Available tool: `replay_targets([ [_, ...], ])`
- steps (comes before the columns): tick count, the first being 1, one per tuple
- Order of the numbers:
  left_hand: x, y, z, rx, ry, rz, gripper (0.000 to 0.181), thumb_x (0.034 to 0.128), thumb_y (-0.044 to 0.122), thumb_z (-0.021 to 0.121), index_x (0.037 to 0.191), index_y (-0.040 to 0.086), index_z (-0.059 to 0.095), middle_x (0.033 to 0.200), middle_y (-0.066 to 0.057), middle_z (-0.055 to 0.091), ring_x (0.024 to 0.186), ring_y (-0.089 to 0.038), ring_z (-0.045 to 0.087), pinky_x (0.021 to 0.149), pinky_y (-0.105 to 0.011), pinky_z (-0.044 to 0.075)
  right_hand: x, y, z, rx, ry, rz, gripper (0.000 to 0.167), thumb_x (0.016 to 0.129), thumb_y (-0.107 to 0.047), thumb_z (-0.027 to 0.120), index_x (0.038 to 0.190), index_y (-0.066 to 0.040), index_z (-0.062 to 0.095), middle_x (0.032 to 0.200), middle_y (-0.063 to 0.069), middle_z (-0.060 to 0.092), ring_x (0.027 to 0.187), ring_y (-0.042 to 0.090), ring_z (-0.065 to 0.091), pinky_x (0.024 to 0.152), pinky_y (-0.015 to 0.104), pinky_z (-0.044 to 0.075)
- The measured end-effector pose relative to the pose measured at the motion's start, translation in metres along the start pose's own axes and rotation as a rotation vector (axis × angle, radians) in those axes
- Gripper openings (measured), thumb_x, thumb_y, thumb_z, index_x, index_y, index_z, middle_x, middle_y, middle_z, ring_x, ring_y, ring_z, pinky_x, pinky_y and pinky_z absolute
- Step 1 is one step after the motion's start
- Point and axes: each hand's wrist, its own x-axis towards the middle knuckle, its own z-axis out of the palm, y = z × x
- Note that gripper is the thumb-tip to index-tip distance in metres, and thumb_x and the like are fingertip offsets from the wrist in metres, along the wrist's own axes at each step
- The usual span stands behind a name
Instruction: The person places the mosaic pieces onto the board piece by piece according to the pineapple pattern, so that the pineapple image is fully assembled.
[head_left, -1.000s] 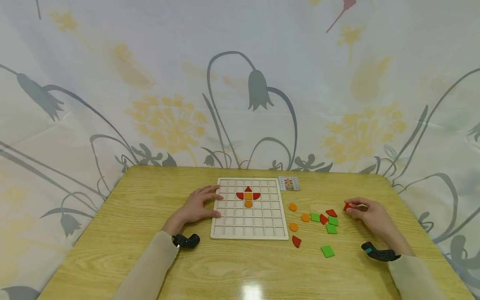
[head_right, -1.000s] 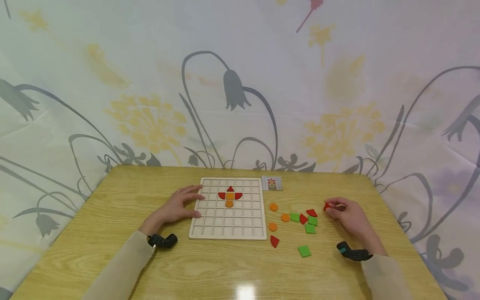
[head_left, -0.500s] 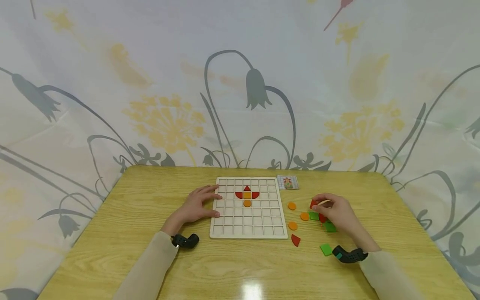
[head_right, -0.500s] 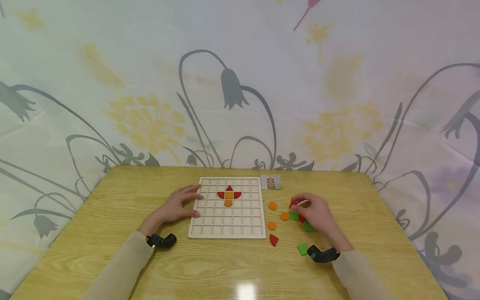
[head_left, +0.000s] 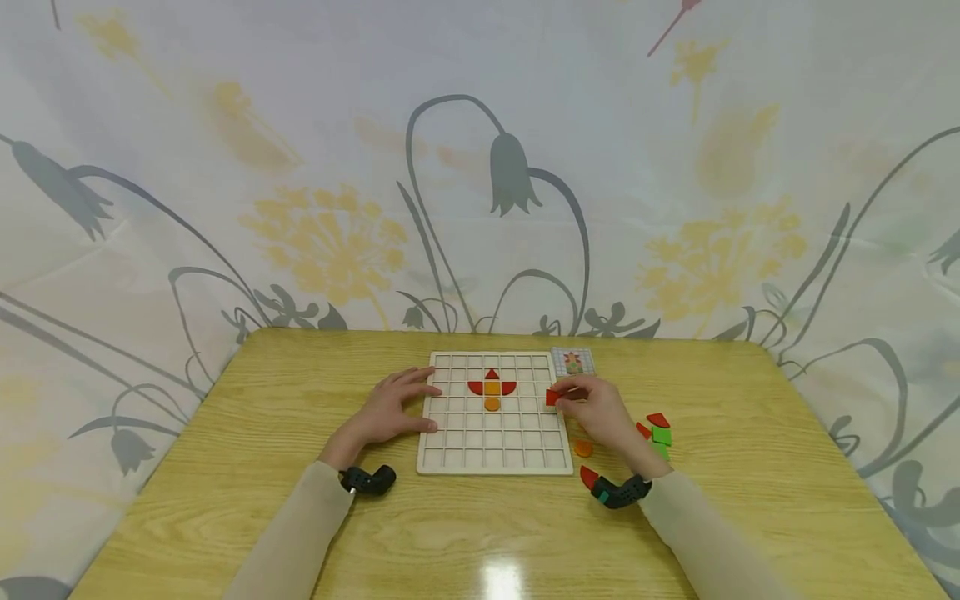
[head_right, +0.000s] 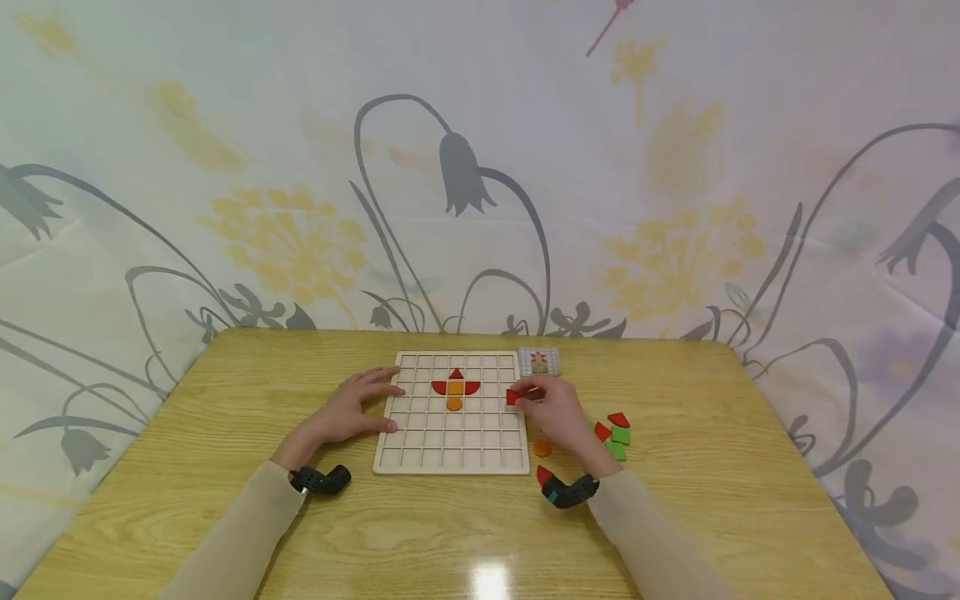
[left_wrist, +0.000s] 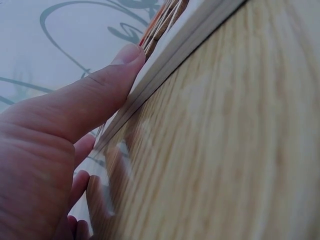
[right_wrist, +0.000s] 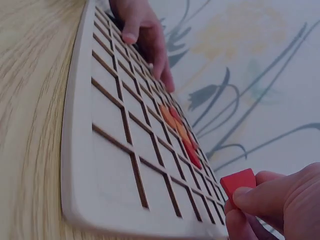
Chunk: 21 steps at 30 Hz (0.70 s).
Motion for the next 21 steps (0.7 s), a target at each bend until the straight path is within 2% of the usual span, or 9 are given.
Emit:
replay_targets([
  [6,0.000,0.001,-0.001,-0.006,-0.006,-0.009,0.054,0.0836,0.039,0.080,0.130,0.015,0.066,0.157,-0.009,0.037,0.145,-0.042,0.025,0.113,-0.065,0.015,0.019,-0.007,0.031,0.036,-0.037,-0.014,0.016,0.090,-0.001,0.071,0.104,-0.009,0.075,0.103,0.004,0.072,0.091,0.022,0.067,0.079,0.037,0.056],
  [9,0.000,0.001,0.000,-0.010,-0.009,-0.012,0.053,0.0835,0.039,0.080,0.130,0.015,0.066,0.158,-0.008,0.037,0.145,-0.041,0.025,0.113,-0.065,0.015,0.022,-0.007,0.041,0.008,-0.052,-0.054,0.016,0.089,-0.001,0.072,0.099,-0.013,0.077,0.101,0.000,0.072,0.091,0.019,0.066,0.079,0.036,0.055],
  [14,-0.001,0.002,0.000,-0.008,-0.007,-0.010,0.053,0.0838,0.038,0.080,0.129,0.014,0.067,0.157,-0.009,0.037,0.145,-0.042,0.025,0.113,-0.065,0.016,0.024,-0.004,0.048,-0.019,-0.072,-0.100,0.018,0.088,-0.001,0.074,0.089,-0.019,0.079,0.096,-0.005,0.070,0.089,0.015,0.065,0.076,0.032,0.054],
  [21,-0.001,0.004,-0.001,-0.004,0.007,-0.009,0.053,0.0839,0.039,0.080,0.129,0.014,0.066,0.157,-0.010,0.038,0.144,-0.042,0.026,0.113,-0.066,0.016,0.024,-0.003,0.049,-0.022,-0.078,-0.135,0.016,0.088,-0.002,0.074,0.088,-0.017,0.079,0.098,-0.004,0.069,0.092,0.019,0.065,0.077,0.032,0.054],
])
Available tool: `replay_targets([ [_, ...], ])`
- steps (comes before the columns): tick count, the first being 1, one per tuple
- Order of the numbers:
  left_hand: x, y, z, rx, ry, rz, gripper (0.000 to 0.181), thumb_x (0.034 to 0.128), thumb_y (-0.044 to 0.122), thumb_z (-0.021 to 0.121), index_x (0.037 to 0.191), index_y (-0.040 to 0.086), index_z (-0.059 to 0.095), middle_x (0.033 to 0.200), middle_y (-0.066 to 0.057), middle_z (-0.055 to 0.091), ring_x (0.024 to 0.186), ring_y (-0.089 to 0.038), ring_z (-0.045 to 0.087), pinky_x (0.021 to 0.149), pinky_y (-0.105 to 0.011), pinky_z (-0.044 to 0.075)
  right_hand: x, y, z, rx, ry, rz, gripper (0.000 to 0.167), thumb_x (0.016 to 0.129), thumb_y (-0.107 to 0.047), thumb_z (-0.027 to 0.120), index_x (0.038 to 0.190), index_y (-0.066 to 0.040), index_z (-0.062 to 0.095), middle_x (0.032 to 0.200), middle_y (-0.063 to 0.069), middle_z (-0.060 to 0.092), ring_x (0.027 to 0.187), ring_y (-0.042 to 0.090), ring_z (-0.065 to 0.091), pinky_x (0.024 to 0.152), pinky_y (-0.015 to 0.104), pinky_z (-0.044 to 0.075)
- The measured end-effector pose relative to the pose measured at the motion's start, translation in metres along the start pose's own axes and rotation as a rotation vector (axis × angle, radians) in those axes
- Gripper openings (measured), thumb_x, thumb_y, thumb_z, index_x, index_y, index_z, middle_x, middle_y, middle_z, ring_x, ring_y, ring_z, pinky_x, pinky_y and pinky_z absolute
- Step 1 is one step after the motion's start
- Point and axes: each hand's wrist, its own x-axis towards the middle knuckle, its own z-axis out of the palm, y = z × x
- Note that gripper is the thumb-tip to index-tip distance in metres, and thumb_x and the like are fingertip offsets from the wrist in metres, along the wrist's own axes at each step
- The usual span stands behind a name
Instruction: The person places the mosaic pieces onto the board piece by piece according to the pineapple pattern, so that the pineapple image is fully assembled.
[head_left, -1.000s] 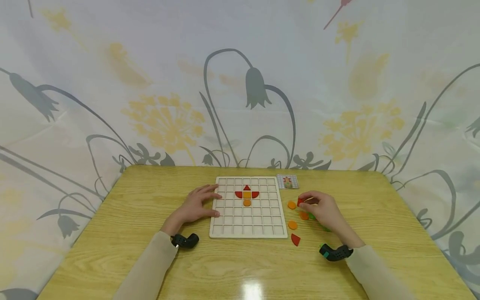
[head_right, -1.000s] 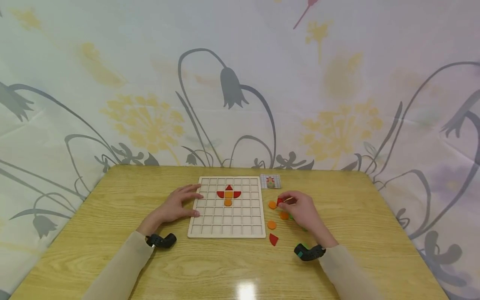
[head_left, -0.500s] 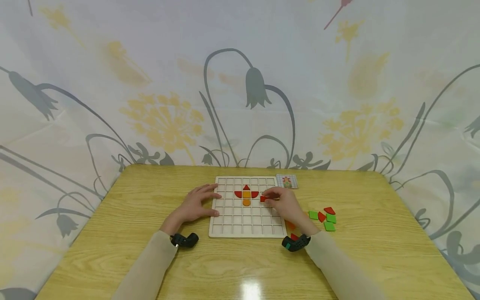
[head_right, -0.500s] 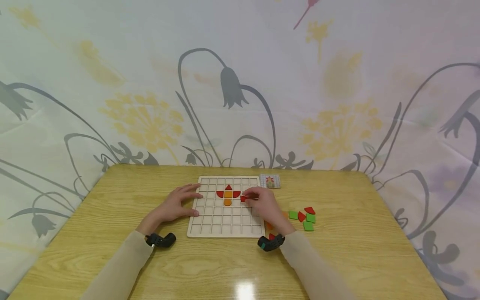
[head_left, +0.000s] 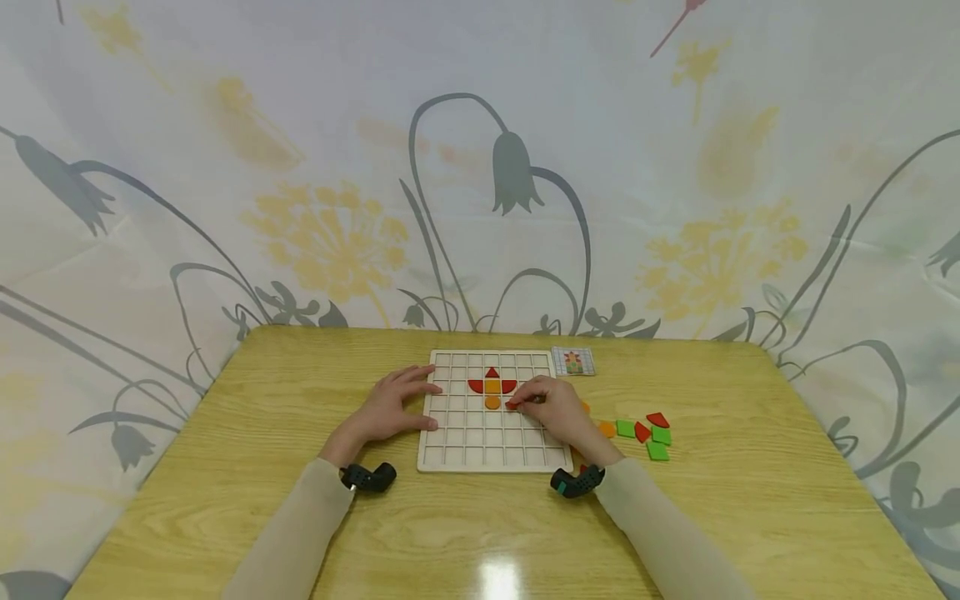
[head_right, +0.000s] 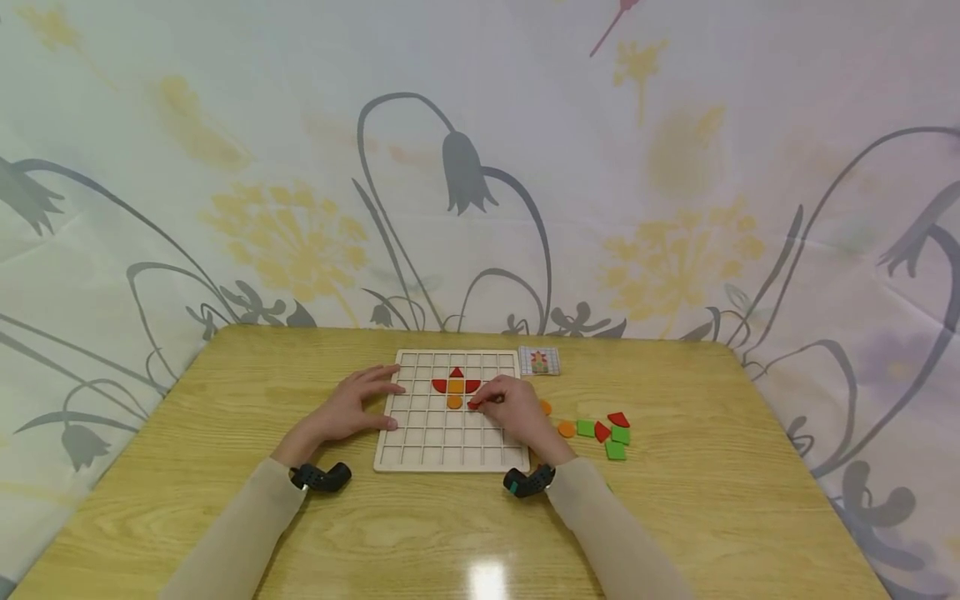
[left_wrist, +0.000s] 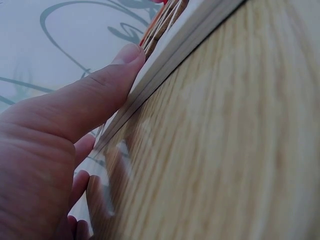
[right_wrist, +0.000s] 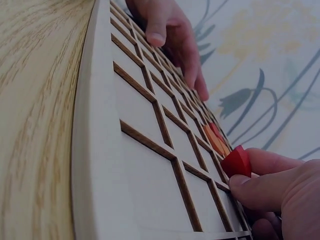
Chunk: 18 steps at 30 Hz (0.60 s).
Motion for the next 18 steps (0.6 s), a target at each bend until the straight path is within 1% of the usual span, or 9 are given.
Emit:
replay_targets([
  [4,0.0001,-0.0006,0.0003,0.004,-0.002,-0.003,0.053,0.0839,0.040,0.079,0.129,0.015,0.066,0.157,-0.009,0.038,0.144,-0.042,0.026,0.113,-0.066,0.016,-0.0010,-0.0004,0.0002,0.000,-0.006,0.002,0.015,0.088,-0.001,0.074,0.090,-0.015,0.080,0.101,-0.001,0.069,0.095,0.021,0.065,0.078,0.033,0.054],
  [10,-0.0004,-0.0017,0.0008,0.016,0.002,0.015,0.052,0.0847,0.040,0.078,0.129,0.014,0.067,0.157,-0.011,0.038,0.143,-0.044,0.027,0.112,-0.066,0.016,-0.0013,-0.0021,0.0005,-0.004,0.000,0.035,0.016,0.089,-0.002,0.073,0.093,-0.014,0.081,0.105,0.000,0.069,0.097,0.023,0.064,0.079,0.035,0.053],
  [14,-0.0004,-0.0001,-0.0007,0.001,-0.002,0.011,0.053,0.0846,0.039,0.079,0.129,0.014,0.066,0.157,-0.010,0.038,0.144,-0.043,0.026,0.113,-0.066,0.016,-0.0010,-0.0027,0.0002,-0.022,0.001,0.021,0.015,0.090,-0.001,0.072,0.095,-0.013,0.081,0.105,0.002,0.068,0.097,0.024,0.063,0.079,0.036,0.053],
  [18,-0.0005,0.0015,-0.0017,-0.007,-0.007,0.005,0.053,0.0846,0.038,0.079,0.129,0.014,0.066,0.157,-0.010,0.038,0.144,-0.042,0.025,0.114,-0.065,0.015,0.0001,-0.0021,0.0001,-0.023,-0.003,0.029,0.013,0.091,-0.005,0.072,0.096,-0.014,0.080,0.104,0.001,0.069,0.094,0.020,0.064,0.079,0.034,0.053],
])
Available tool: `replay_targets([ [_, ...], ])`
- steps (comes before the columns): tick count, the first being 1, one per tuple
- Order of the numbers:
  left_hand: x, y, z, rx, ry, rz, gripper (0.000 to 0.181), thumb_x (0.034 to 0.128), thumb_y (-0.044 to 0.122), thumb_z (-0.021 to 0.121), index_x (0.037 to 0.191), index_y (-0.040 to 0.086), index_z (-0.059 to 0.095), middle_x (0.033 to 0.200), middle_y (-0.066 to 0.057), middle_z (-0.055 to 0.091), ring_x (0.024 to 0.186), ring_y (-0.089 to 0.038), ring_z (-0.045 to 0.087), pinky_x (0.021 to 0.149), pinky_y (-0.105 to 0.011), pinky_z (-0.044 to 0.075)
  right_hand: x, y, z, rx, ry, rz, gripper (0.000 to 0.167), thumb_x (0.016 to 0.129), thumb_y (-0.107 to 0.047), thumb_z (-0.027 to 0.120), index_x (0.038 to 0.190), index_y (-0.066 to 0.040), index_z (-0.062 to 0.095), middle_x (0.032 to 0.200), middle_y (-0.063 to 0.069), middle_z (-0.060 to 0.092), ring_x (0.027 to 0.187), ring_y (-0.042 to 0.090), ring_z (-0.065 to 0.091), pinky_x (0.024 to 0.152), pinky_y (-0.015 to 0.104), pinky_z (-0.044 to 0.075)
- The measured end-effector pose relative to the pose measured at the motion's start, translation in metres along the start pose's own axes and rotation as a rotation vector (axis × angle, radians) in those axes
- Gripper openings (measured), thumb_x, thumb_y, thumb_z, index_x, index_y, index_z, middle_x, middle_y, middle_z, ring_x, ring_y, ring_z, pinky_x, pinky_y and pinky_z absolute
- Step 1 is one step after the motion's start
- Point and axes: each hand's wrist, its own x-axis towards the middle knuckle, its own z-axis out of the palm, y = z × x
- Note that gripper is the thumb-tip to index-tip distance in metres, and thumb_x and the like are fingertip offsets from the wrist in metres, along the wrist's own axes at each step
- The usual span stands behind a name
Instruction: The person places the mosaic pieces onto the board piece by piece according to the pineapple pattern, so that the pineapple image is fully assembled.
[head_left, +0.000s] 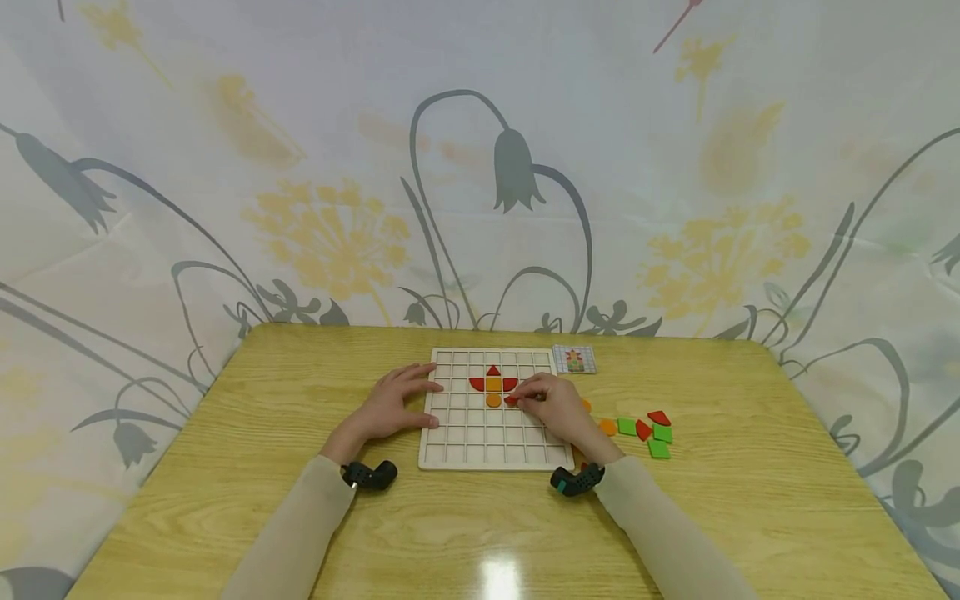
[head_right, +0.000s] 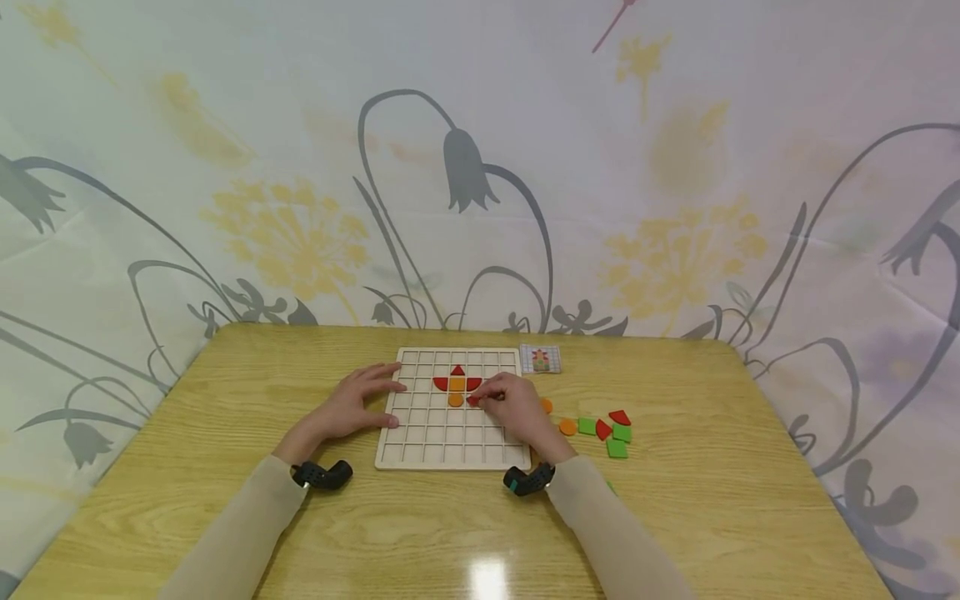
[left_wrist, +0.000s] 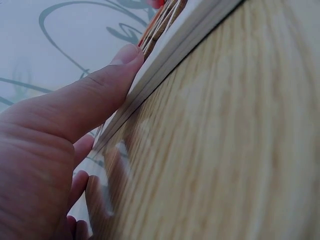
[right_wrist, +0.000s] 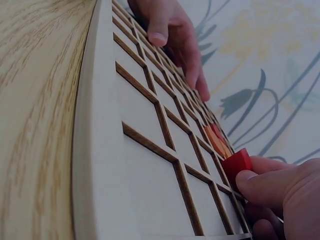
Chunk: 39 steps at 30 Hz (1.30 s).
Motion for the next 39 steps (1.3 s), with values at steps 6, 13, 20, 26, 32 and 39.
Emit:
replay_targets([
  [6,0.000,0.000,0.000,0.010,0.000,0.008,0.053,0.0850,0.038,0.079,0.130,0.013,0.066,0.157,-0.011,0.038,0.144,-0.043,0.026,0.113,-0.065,0.015,0.000,-0.004,0.001,0.000,0.007,0.076,0.012,0.096,-0.013,0.068,0.104,-0.013,0.077,0.106,0.002,0.071,0.093,0.019,0.065,0.081,0.038,0.052],
  [13,-0.001,-0.002,0.001,0.015,0.007,0.012,0.052,0.0847,0.038,0.079,0.129,0.014,0.066,0.157,-0.011,0.038,0.144,-0.043,0.026,0.112,-0.066,0.016,0.003,-0.010,0.001,-0.002,-0.007,0.179,0.014,0.096,-0.016,0.068,0.106,-0.014,0.077,0.103,0.000,0.071,0.083,0.015,0.060,0.075,0.035,0.050],
  [20,-0.001,-0.003,0.002,0.020,0.007,0.009,0.052,0.0850,0.039,0.079,0.129,0.014,0.066,0.157,-0.011,0.038,0.143,-0.044,0.026,0.113,-0.066,0.016,0.004,-0.014,0.000,0.008,-0.026,0.194,0.020,0.096,-0.013,0.067,0.114,-0.012,0.076,0.101,0.003,0.071,0.077,0.015,0.058,0.070,0.032,0.047],
  [26,-0.001,-0.001,0.001,0.003,0.002,0.000,0.051,0.0846,0.038,0.079,0.129,0.014,0.067,0.157,-0.010,0.038,0.144,-0.043,0.026,0.113,-0.065,0.015,0.006,-0.010,0.002,-0.019,-0.022,0.187,0.015,0.096,-0.014,0.068,0.106,-0.015,0.078,0.107,0.001,0.071,0.082,0.014,0.060,0.075,0.034,0.049],
  [32,-0.001,-0.001,0.000,-0.005,-0.004,-0.001,0.052,0.0846,0.037,0.079,0.129,0.014,0.066,0.157,-0.011,0.037,0.144,-0.043,0.025,0.114,-0.065,0.014,0.006,-0.010,0.004,-0.020,-0.009,0.180,0.011,0.094,-0.014,0.070,0.101,-0.015,0.079,0.100,-0.001,0.072,0.079,0.013,0.059,0.073,0.033,0.049],
  [39,0.000,0.000,0.000,0.004,0.001,0.001,0.053,0.0841,0.038,0.080,0.129,0.013,0.067,0.157,-0.011,0.038,0.144,-0.043,0.026,0.113,-0.065,0.016,0.005,-0.010,0.004,-0.011,-0.018,0.164,0.010,0.091,-0.013,0.073,0.100,-0.012,0.078,0.095,-0.002,0.069,0.078,0.012,0.060,0.072,0.033,0.051],
])
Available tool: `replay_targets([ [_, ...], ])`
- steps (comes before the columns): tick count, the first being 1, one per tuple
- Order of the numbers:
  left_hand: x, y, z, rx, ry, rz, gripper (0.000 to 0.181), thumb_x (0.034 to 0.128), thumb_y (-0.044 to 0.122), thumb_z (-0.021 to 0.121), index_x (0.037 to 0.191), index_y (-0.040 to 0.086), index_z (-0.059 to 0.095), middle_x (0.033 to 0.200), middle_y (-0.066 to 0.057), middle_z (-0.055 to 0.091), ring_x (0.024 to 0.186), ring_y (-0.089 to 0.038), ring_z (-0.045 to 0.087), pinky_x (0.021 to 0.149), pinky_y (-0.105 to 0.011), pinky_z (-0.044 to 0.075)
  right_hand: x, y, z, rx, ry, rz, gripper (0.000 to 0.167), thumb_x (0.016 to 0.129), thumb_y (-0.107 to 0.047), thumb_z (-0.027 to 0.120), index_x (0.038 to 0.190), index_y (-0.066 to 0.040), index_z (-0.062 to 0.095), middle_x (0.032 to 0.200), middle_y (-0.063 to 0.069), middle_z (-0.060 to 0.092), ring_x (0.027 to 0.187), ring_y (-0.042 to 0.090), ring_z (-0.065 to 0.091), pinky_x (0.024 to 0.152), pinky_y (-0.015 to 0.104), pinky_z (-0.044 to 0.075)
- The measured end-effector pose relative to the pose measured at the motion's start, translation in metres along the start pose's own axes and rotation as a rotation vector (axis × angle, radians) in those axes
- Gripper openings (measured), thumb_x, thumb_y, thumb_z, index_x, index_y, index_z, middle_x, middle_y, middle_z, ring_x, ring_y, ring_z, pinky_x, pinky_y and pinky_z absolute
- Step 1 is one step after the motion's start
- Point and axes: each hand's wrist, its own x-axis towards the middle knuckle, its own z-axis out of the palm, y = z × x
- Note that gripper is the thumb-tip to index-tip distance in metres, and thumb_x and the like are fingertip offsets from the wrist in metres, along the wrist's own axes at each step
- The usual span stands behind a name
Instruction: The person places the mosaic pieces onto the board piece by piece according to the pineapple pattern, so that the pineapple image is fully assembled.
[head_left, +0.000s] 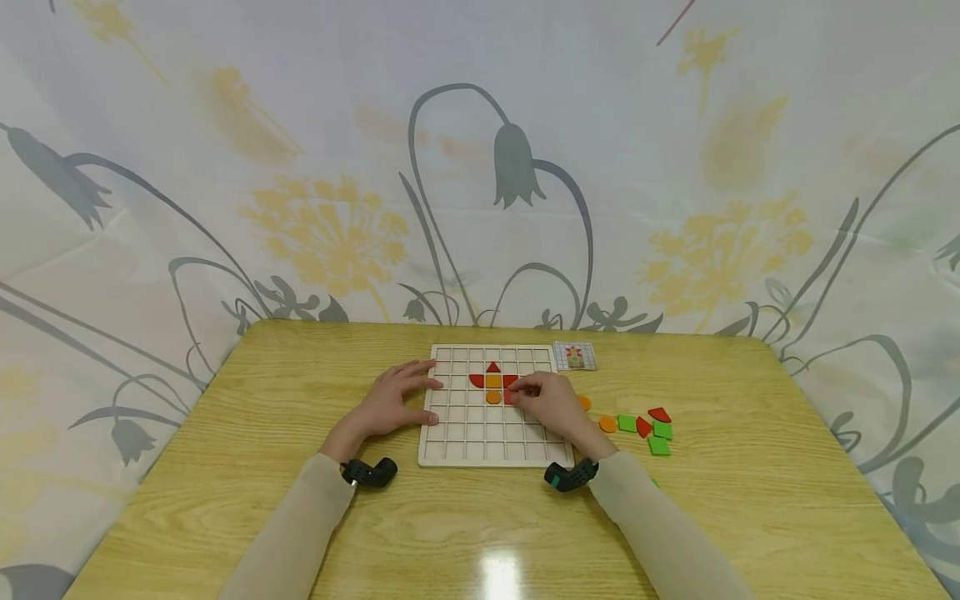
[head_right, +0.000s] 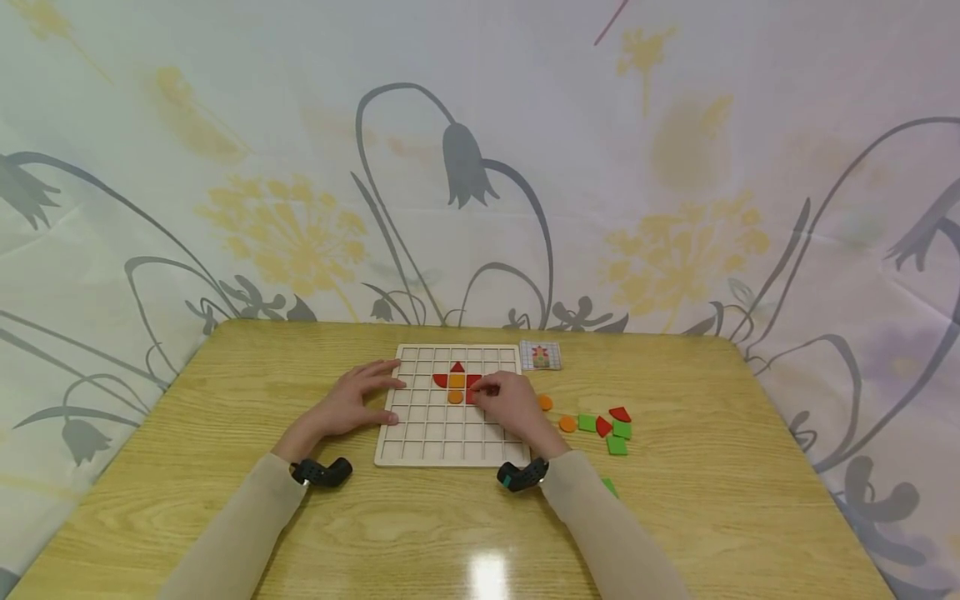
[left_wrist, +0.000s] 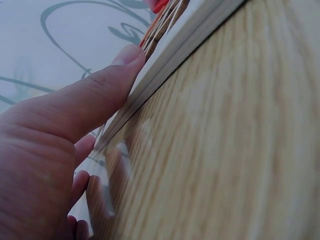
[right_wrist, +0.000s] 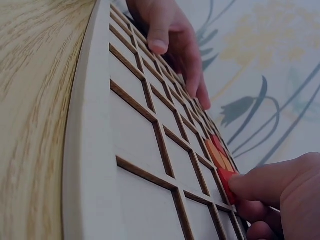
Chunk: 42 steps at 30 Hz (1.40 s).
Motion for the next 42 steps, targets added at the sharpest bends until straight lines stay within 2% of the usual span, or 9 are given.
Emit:
replay_targets([
  [9,0.001,0.001,-0.001,-0.002,0.008,-0.009,0.053,0.0833,0.037,0.080,0.129,0.014,0.067,0.156,-0.010,0.039,0.145,-0.042,0.026,0.113,-0.065,0.016,0.001,0.001,0.001,0.010,-0.011,-0.011,0.014,0.090,-0.014,0.074,0.103,-0.011,0.077,0.088,-0.003,0.067,0.075,0.014,0.059,0.070,0.033,0.050],
  [16,0.001,-0.001,0.000,0.005,0.008,-0.002,0.053,0.0838,0.038,0.080,0.129,0.014,0.067,0.156,-0.011,0.038,0.144,-0.042,0.026,0.113,-0.065,0.016,-0.001,0.008,-0.013,0.115,0.038,0.012,0.017,0.097,-0.015,0.067,0.110,-0.009,0.075,0.099,0.001,0.071,0.084,0.018,0.062,0.074,0.034,0.051],
  [23,0.001,0.001,0.000,0.004,0.004,-0.003,0.053,0.0841,0.039,0.079,0.130,0.014,0.066,0.157,-0.010,0.038,0.145,-0.041,0.025,0.114,-0.064,0.015,-0.008,0.021,-0.055,0.103,0.111,-0.044,0.021,0.098,-0.009,0.064,0.115,0.001,0.072,0.106,0.012,0.070,0.094,0.027,0.063,0.078,0.033,0.053],
  [25,0.001,0.000,0.001,0.000,0.003,-0.005,0.054,0.0840,0.039,0.079,0.129,0.014,0.066,0.157,-0.010,0.037,0.145,-0.041,0.024,0.114,-0.064,0.014,-0.014,0.027,-0.071,0.082,0.134,-0.023,0.022,0.098,-0.009,0.064,0.117,0.002,0.071,0.108,0.015,0.070,0.098,0.030,0.063,0.079,0.035,0.053],
  [31,0.001,-0.003,0.002,0.006,-0.005,-0.014,0.054,0.0839,0.040,0.079,0.130,0.015,0.066,0.158,-0.008,0.036,0.146,-0.040,0.023,0.115,-0.063,0.014,-0.041,0.065,-0.118,-0.018,0.183,0.039,0.027,0.101,-0.015,0.061,0.121,0.002,0.069,0.114,0.019,0.068,0.099,0.029,0.063,0.076,0.024,0.052],
  [36,0.000,-0.002,0.002,0.008,-0.005,-0.015,0.054,0.0842,0.040,0.079,0.130,0.015,0.066,0.158,-0.008,0.036,0.146,-0.040,0.023,0.114,-0.064,0.013,-0.066,0.095,-0.148,-0.075,0.133,0.094,0.031,0.102,-0.021,0.059,0.122,0.001,0.068,0.120,0.020,0.067,0.103,0.028,0.062,0.078,0.022,0.049],
  [39,0.000,-0.002,0.002,0.006,-0.003,-0.007,0.054,0.0844,0.040,0.079,0.130,0.014,0.066,0.158,-0.010,0.036,0.145,-0.041,0.024,0.114,-0.065,0.014,-0.076,0.110,-0.159,-0.066,0.052,0.132,0.033,0.103,-0.024,0.057,0.125,-0.002,0.067,0.125,0.017,0.066,0.110,0.022,0.059,0.084,0.019,0.046],
  [42,0.000,-0.002,0.002,0.002,-0.004,-0.005,0.054,0.0846,0.040,0.079,0.130,0.014,0.066,0.158,-0.010,0.036,0.146,-0.041,0.023,0.114,-0.065,0.013,-0.080,0.116,-0.165,-0.043,-0.031,0.131,0.033,0.103,-0.022,0.056,0.129,-0.002,0.065,0.128,0.017,0.064,0.112,0.020,0.058,0.087,0.018,0.045],
])
